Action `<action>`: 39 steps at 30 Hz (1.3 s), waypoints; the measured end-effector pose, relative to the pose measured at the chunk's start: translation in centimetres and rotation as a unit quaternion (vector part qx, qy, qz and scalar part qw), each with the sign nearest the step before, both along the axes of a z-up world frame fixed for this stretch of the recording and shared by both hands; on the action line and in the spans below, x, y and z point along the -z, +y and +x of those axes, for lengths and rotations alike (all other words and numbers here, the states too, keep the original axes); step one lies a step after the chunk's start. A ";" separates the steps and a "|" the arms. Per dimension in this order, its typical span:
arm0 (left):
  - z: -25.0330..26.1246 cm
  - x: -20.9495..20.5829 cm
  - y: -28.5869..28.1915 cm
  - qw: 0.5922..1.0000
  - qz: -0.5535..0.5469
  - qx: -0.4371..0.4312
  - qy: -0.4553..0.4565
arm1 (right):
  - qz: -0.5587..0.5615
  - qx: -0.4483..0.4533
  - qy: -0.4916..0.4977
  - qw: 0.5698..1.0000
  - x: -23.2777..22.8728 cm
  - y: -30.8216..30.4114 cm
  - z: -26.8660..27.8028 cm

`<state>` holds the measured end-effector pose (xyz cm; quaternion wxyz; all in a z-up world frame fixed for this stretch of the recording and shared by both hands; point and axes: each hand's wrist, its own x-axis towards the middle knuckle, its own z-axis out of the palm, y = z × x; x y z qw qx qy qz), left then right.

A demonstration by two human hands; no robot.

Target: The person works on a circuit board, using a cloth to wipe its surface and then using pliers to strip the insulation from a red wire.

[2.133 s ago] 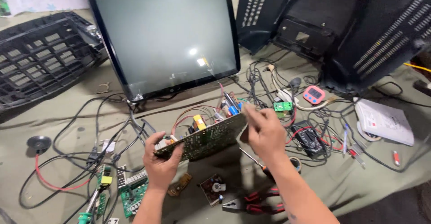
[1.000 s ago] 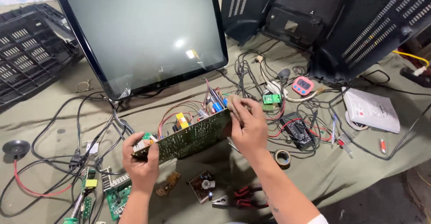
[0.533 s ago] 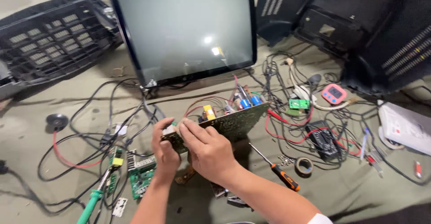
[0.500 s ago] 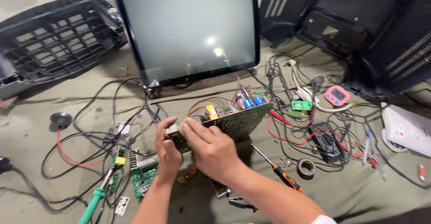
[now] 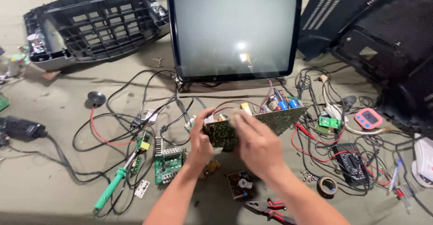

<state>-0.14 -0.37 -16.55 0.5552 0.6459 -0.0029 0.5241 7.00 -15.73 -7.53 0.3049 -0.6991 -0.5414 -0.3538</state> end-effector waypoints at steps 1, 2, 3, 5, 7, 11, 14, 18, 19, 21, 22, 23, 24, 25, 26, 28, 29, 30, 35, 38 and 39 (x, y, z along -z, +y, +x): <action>-0.3 0.4 -0.2 1.000 0.000 -0.004 0.001 | 0.000 -0.004 0.001 1.000 0.4 0.8 -1.2; -0.2 0.7 -0.1 0.999 0.040 -0.020 0.007 | -0.003 -0.017 0.001 1.000 0.7 1.8 -2.3; -0.2 0.9 -0.1 0.996 0.079 -0.035 0.012 | -0.005 -0.030 0.001 1.000 1.0 2.7 -3.4; -0.3 2.3 0.7 0.998 0.060 -0.016 0.012 | 0.001 -0.039 -0.002 0.999 1.9 3.5 -3.5; 0.1 3.0 0.9 0.999 0.037 0.003 0.012 | 0.004 -0.048 -0.005 0.999 1.6 3.4 -3.2; 0.6 2.0 0.2 0.999 0.036 -0.009 0.003 | -0.035 -0.029 -0.019 0.999 0.6 1.1 -0.4; 0.6 1.5 0.5 0.999 0.002 -0.013 0.035 | -0.024 0.045 -0.035 0.998 1.5 -1.9 3.6; 0.9 1.9 1.0 0.999 -0.013 -0.029 0.044 | 0.003 0.108 -0.041 0.993 1.8 -3.5 5.7; 0.8 2.2 0.8 0.999 -0.012 -0.027 0.044 | 0.003 0.111 -0.041 0.993 1.2 -2.7 4.7; 0.7 2.7 0.6 0.997 -0.009 -0.050 0.063 | 0.019 0.043 0.007 0.999 0.1 -1.0 2.9; 0.7 2.8 0.6 0.997 -0.007 -0.048 0.064 | 0.021 0.045 0.008 0.999 0.0 -0.1 1.6; 0.7 2.9 0.7 0.997 -0.002 -0.058 0.053 | 0.007 0.023 0.017 1.000 0.0 0.8 0.4; 0.8 3.0 0.8 0.997 0.003 -0.068 0.042 | -0.005 0.002 0.027 1.000 -0.1 1.7 -0.8; 0.9 3.4 0.6 0.997 0.006 -0.065 0.042 | -0.002 0.004 0.027 1.000 0.3 2.4 -1.3; 0.7 3.8 0.4 0.997 0.009 -0.070 0.045 | -0.009 -0.009 0.018 1.000 0.8 3.1 -1.9; 0.3 3.7 0.1 0.996 0.016 -0.070 0.051 | -0.012 -0.017 0.013 1.000 1.5 3.9 -2.3; 0.0 3.2 0.0 0.996 0.016 -0.080 0.045 | -0.005 -0.018 0.003 1.000 1.6 3.9 -2.1; -0.2 2.8 -0.4 0.995 0.014 -0.089 0.039 | -0.001 -0.017 -0.008 1.000 1.8 3.7 -1.9; -0.9 2.1 -0.9 0.993 0.059 -0.101 0.036 | -0.049 -0.045 -0.030 0.997 0.0 1.2 -0.6; -1.2 1.8 -1.1 0.990 0.069 -0.109 0.065 | -0.080 -0.051 -0.003 0.995 -0.6 -0.8 1.7; -1.2 1.9 -1.0 0.988 0.057 -0.120 0.080 | -0.073 -0.043 0.015 0.996 -0.6 -1.5 2.7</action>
